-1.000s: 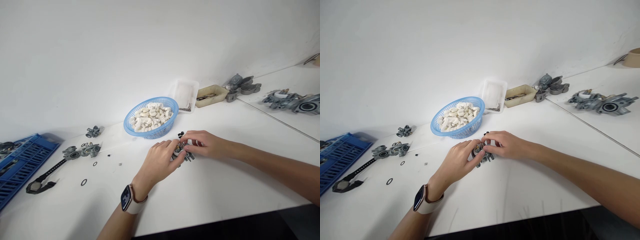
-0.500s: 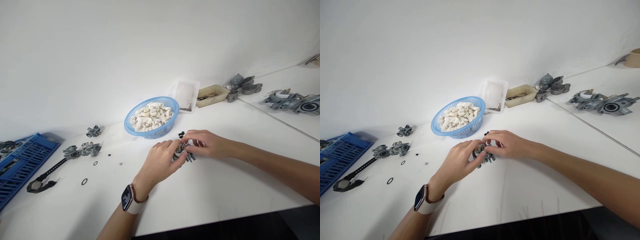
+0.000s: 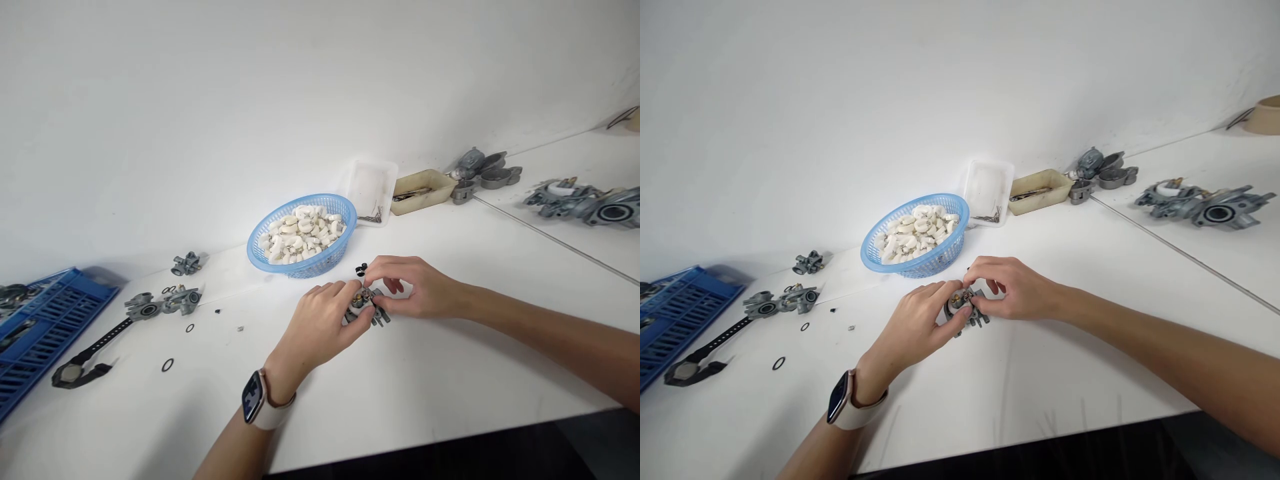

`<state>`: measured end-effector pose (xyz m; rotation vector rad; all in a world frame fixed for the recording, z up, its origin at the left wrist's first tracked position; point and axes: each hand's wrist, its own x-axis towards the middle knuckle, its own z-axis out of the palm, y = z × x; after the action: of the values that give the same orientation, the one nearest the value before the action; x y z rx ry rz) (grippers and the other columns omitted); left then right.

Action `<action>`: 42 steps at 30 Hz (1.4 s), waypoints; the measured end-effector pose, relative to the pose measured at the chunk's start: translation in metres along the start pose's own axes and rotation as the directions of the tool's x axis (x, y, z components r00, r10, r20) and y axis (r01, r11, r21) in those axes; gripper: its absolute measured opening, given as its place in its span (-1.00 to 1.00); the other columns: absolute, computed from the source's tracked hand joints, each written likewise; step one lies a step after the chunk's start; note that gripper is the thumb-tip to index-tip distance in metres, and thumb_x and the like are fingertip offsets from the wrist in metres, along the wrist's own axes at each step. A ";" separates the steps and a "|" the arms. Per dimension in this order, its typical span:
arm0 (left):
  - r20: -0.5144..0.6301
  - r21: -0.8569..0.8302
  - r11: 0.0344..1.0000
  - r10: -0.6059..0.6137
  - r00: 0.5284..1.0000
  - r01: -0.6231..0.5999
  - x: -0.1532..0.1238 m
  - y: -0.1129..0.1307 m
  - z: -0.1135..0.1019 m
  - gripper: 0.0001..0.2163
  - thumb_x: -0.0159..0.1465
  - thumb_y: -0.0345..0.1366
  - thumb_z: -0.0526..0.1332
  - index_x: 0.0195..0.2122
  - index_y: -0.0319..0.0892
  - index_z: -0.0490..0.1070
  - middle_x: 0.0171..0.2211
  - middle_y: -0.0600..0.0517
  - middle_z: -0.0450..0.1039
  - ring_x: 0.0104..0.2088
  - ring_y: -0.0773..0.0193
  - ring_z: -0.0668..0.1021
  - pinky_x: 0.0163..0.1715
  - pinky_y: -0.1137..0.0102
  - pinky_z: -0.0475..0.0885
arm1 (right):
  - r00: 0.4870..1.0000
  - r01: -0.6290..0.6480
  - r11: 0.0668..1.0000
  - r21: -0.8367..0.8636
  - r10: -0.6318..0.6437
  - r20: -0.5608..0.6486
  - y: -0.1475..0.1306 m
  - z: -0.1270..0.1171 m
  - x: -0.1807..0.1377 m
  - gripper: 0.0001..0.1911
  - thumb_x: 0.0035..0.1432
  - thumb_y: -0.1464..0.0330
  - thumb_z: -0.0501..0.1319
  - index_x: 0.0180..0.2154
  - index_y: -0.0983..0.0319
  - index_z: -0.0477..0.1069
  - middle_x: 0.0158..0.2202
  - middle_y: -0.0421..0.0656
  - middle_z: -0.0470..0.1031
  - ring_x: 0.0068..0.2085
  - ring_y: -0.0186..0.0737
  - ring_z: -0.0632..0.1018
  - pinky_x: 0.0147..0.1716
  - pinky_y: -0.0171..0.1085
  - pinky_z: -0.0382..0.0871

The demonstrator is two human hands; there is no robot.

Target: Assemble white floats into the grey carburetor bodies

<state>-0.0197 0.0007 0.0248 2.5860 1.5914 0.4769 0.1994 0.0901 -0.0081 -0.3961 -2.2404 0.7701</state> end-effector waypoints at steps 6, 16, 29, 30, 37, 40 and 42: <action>-0.005 -0.005 1.000 0.007 1.000 -0.007 -0.001 0.000 0.001 -0.86 0.51 -0.17 0.14 -0.09 -0.11 0.39 -0.39 0.09 0.49 -0.39 0.22 0.52 -0.37 0.32 0.33 | 1.000 -0.013 0.999 0.031 0.013 -0.004 0.001 0.002 -0.002 -0.77 0.24 0.45 0.28 -0.08 0.12 0.54 -0.15 -0.17 0.59 -0.38 -0.32 0.42 -0.38 -0.28 0.43; -0.003 -0.006 1.000 0.007 1.000 -0.007 0.000 0.000 0.001 -0.87 0.50 -0.18 0.16 -0.10 -0.11 0.40 -0.38 0.10 0.47 -0.39 0.22 0.51 -0.37 0.33 0.32 | 1.000 -0.028 0.998 0.058 0.027 0.008 0.000 0.004 -0.002 -0.75 0.22 0.49 0.27 -0.09 0.13 0.55 -0.15 -0.18 0.59 -0.37 -0.32 0.43 -0.37 -0.28 0.44; -0.004 -0.020 1.000 -0.001 1.000 0.001 0.000 -0.001 0.002 -0.87 0.49 -0.18 0.18 -0.12 -0.11 0.40 -0.40 0.11 0.47 -0.38 0.22 0.50 -0.35 0.33 0.32 | 1.000 0.004 0.997 0.079 -0.004 0.003 -0.002 0.005 -0.003 -0.73 0.23 0.53 0.24 -0.08 0.13 0.54 -0.14 -0.18 0.58 -0.31 -0.31 0.48 -0.39 -0.31 0.43; -0.003 -0.025 1.000 -0.003 1.000 0.003 0.000 -0.001 0.002 -0.87 0.49 -0.17 0.18 -0.11 -0.11 0.40 -0.40 0.11 0.47 -0.38 0.22 0.50 -0.35 0.33 0.32 | 1.000 0.010 0.997 0.081 -0.010 0.001 -0.001 0.005 -0.003 -0.72 0.23 0.54 0.24 -0.08 0.13 0.53 -0.14 -0.18 0.58 -0.32 -0.31 0.47 -0.39 -0.31 0.42; -0.026 -0.097 0.995 -0.005 1.000 0.002 0.000 -0.007 -0.001 -0.75 0.56 -0.07 0.05 -0.01 -0.10 0.40 -0.28 0.05 0.54 -0.30 0.16 0.55 -0.28 0.29 0.37 | 0.997 0.073 0.997 0.031 -0.074 0.035 -0.003 0.006 -0.003 -0.61 0.16 0.42 0.39 0.02 0.12 0.43 0.07 -0.08 0.46 0.07 -0.07 0.51 0.10 -0.05 0.44; -0.122 -0.118 0.993 -0.030 0.992 0.015 -0.001 -0.013 -0.001 -0.70 0.57 -0.08 -0.01 0.01 -0.11 0.42 -0.20 0.00 0.57 -0.23 0.12 0.59 -0.22 0.27 0.40 | 0.994 -0.030 0.998 0.057 0.023 0.109 -0.005 0.014 -0.004 -0.46 0.12 0.40 0.42 0.11 0.08 0.35 0.13 -0.09 0.44 0.09 -0.05 0.52 0.11 -0.07 0.43; -0.197 -0.120 0.993 -0.037 0.980 0.013 -0.002 -0.017 -0.001 -0.67 0.57 -0.06 -0.03 0.02 -0.13 0.42 -0.19 -0.03 0.58 -0.21 0.11 0.60 -0.21 0.26 0.42 | 0.987 -0.095 0.992 0.080 0.083 0.137 -0.007 0.020 -0.005 -0.45 0.10 0.44 0.39 0.11 0.07 0.33 0.04 -0.16 0.48 -0.02 -0.12 0.55 -0.01 -0.14 0.45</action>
<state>-0.0350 0.0064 0.0213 2.4950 1.5959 0.8249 0.1880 0.0741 -0.0178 -0.4162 -2.3162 0.9628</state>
